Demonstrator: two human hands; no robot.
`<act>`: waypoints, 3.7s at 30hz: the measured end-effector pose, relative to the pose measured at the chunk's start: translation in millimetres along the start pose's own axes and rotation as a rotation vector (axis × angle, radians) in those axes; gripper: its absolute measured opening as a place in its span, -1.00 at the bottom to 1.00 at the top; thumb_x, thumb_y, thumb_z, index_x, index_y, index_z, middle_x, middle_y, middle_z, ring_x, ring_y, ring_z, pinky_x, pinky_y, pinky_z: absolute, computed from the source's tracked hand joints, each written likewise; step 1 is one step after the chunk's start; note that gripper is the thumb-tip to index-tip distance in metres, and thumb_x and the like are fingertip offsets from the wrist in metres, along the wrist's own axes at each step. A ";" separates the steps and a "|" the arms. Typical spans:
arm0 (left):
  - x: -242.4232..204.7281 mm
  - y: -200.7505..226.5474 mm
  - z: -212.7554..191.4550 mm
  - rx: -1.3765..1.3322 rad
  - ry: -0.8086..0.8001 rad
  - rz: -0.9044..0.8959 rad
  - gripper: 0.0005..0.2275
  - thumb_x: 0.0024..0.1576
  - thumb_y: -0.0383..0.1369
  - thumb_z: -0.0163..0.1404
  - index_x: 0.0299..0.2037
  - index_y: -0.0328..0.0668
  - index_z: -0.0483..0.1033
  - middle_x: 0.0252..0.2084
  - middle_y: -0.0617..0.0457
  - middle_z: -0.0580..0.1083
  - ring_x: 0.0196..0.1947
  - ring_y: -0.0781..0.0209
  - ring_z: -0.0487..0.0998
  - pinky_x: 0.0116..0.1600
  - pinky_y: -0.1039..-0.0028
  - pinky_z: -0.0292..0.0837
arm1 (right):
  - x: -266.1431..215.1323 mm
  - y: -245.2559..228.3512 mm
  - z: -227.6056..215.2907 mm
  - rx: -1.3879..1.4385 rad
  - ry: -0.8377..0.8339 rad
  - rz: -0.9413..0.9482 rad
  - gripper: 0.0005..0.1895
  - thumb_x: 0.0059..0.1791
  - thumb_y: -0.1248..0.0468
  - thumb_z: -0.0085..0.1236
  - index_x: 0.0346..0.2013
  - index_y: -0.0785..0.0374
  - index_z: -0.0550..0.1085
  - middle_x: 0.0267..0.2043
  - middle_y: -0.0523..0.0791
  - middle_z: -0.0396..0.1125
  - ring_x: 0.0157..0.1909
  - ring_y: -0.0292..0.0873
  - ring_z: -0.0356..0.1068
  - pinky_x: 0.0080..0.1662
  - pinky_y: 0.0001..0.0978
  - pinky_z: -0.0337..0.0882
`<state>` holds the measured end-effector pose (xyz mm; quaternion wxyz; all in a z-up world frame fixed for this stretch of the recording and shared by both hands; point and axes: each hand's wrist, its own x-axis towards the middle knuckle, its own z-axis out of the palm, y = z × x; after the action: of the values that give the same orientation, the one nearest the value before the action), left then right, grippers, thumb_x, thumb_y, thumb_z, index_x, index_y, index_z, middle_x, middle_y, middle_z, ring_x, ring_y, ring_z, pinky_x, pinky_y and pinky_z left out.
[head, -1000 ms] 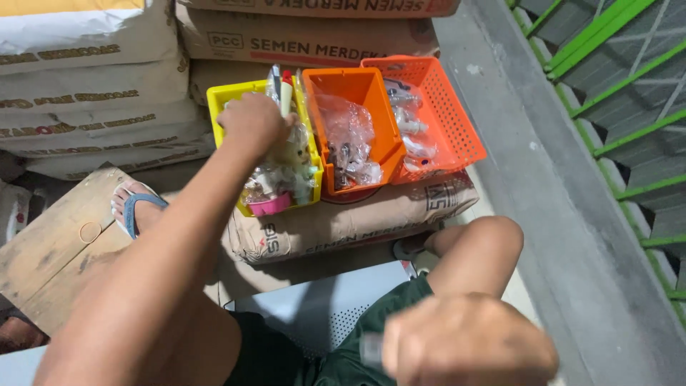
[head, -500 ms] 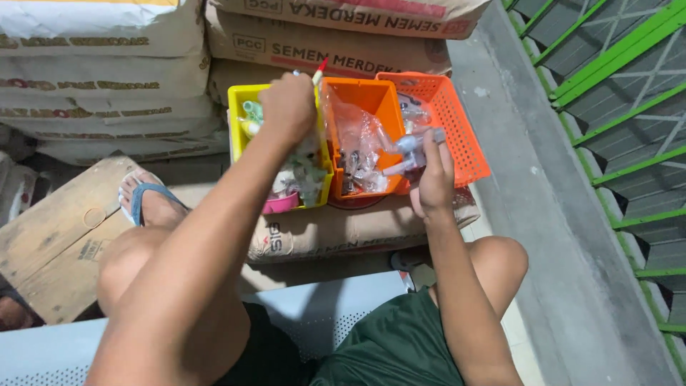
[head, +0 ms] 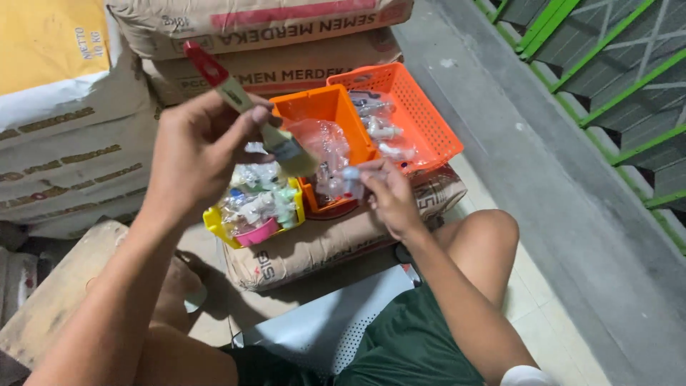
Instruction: A person sits and uses a paintbrush to inspect and clean various plastic plumbing fixtures, moving them between plastic bins.
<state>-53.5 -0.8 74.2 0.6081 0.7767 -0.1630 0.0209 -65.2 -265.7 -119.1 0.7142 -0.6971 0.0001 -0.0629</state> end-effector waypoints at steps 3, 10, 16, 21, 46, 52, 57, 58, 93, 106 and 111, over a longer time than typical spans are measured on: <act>-6.7 -8.9 11.3 -0.016 -0.052 -0.007 -0.85 0.25 -0.52 -0.01 -0.03 -0.38 0.54 -0.11 -0.16 0.63 -0.21 0.14 0.72 -0.11 0.49 0.79 | -9.0 -7.4 12.1 -0.051 -0.083 0.116 -0.79 0.10 0.24 0.01 0.00 0.23 0.40 -0.19 -0.07 0.50 -0.58 -0.37 0.22 -0.55 -0.60 0.22; -3.4 -33.2 24.5 -0.049 -0.062 -0.095 -0.78 0.19 -0.47 0.10 0.01 -0.44 0.53 -0.10 -0.35 0.59 -0.16 -0.03 0.66 -0.05 0.13 0.67 | -4.1 20.1 28.4 0.258 -0.087 0.014 -0.74 0.10 0.33 -0.02 0.08 0.34 0.36 -0.41 -0.04 0.35 -0.47 -0.20 0.42 -0.46 -0.52 0.46; -2.5 -41.2 21.6 0.149 -0.084 -0.065 -0.80 0.16 -0.47 0.14 -0.03 -0.31 0.63 -0.19 -0.30 0.62 -0.19 -0.03 0.69 -0.08 0.19 0.62 | -6.3 20.0 30.5 0.300 -0.058 0.006 -0.73 0.11 0.32 -0.02 0.10 0.34 0.34 -0.38 -0.04 0.34 -0.42 -0.18 0.45 -0.42 -0.49 0.48; -2.0 -45.1 16.1 0.102 -0.066 -0.067 -0.80 0.17 -0.44 0.15 -0.02 -0.26 0.64 -0.20 -0.17 0.63 -0.21 0.24 0.61 0.01 0.29 0.57 | -8.6 1.7 36.5 0.311 -0.028 0.069 -0.76 0.10 0.30 -0.01 0.04 0.33 0.38 -0.39 -0.06 0.33 -0.44 -0.21 0.41 -0.46 -0.51 0.44; -4.7 -28.4 25.5 0.312 -0.149 0.043 -0.80 0.23 -0.40 0.09 -0.07 -0.41 0.64 -0.34 -0.27 0.62 -0.38 -0.08 0.69 -0.13 0.19 0.57 | -5.8 10.6 32.7 0.502 0.046 0.157 -0.89 0.07 0.29 -0.04 -0.12 0.15 0.29 -0.44 -0.19 0.08 -0.40 -0.25 0.15 -0.35 -0.45 0.28; 4.8 -39.3 17.8 0.096 -0.030 -0.007 -0.83 0.23 -0.36 0.11 -0.07 -0.29 0.63 -0.38 -0.15 0.61 -0.38 0.17 0.67 -0.16 0.35 0.62 | -11.4 -12.6 38.9 0.483 0.022 0.109 -0.90 0.07 0.30 -0.06 -0.12 0.17 0.29 -0.43 -0.21 0.03 -0.41 -0.27 0.11 -0.37 -0.41 0.27; 11.2 -54.6 19.6 0.250 -0.160 -0.013 -0.80 0.24 -0.39 0.09 -0.07 -0.41 0.63 -0.33 -0.29 0.62 -0.38 -0.04 0.71 -0.15 0.21 0.64 | -11.2 9.5 38.3 0.479 0.006 0.086 -0.85 0.07 0.30 -0.07 -0.07 0.19 0.28 -0.44 -0.17 0.01 -0.41 -0.23 0.10 -0.36 -0.41 0.26; 18.1 -70.3 18.5 0.373 -0.070 0.087 -0.87 0.20 -0.35 0.11 -0.20 -0.23 0.65 -0.40 -0.11 0.61 -0.37 -0.07 0.68 -0.15 0.18 0.57 | -12.0 8.8 38.9 0.466 0.007 0.065 -0.83 0.06 0.30 -0.06 -0.06 0.21 0.28 -0.43 -0.20 0.02 -0.40 -0.28 0.10 -0.36 -0.44 0.28; -12.7 -22.6 29.7 0.103 -0.163 0.097 -0.78 0.17 -0.43 0.12 -0.03 -0.39 0.62 -0.13 -0.28 0.62 -0.08 -0.12 0.69 0.10 0.18 0.56 | -23.7 -43.4 51.3 0.912 0.167 0.479 -0.71 0.05 0.06 0.07 -0.41 0.18 0.35 -0.53 -0.20 0.13 -0.43 -0.29 0.17 -0.30 -0.51 0.30; -6.0 -29.0 53.0 0.384 -0.250 0.253 -0.87 0.13 -0.49 0.17 -0.15 -0.32 0.67 -0.27 -0.17 0.63 -0.24 -0.05 0.71 -0.07 0.26 0.62 | -12.1 6.3 38.5 0.728 0.094 0.546 -0.55 0.02 -0.16 0.10 -0.58 0.03 0.32 -0.64 -0.29 -0.11 -0.57 -0.31 0.00 -0.37 -0.44 0.37; -5.8 -47.3 59.4 0.348 -0.241 0.427 -0.91 0.07 -0.49 0.18 -0.24 -0.16 0.64 -0.23 -0.02 0.63 -0.20 -0.06 0.68 -0.06 0.21 0.59 | -14.8 -7.9 39.4 0.713 0.108 0.553 -0.54 0.02 -0.12 0.05 -0.63 0.02 0.23 -0.65 -0.28 -0.18 -0.59 -0.29 -0.06 -0.42 -0.45 0.28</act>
<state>-55.7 -46.2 13.2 0.4238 0.8144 -0.3876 0.0835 -77.1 -225.3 -111.4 0.8985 -0.3774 0.2016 0.0979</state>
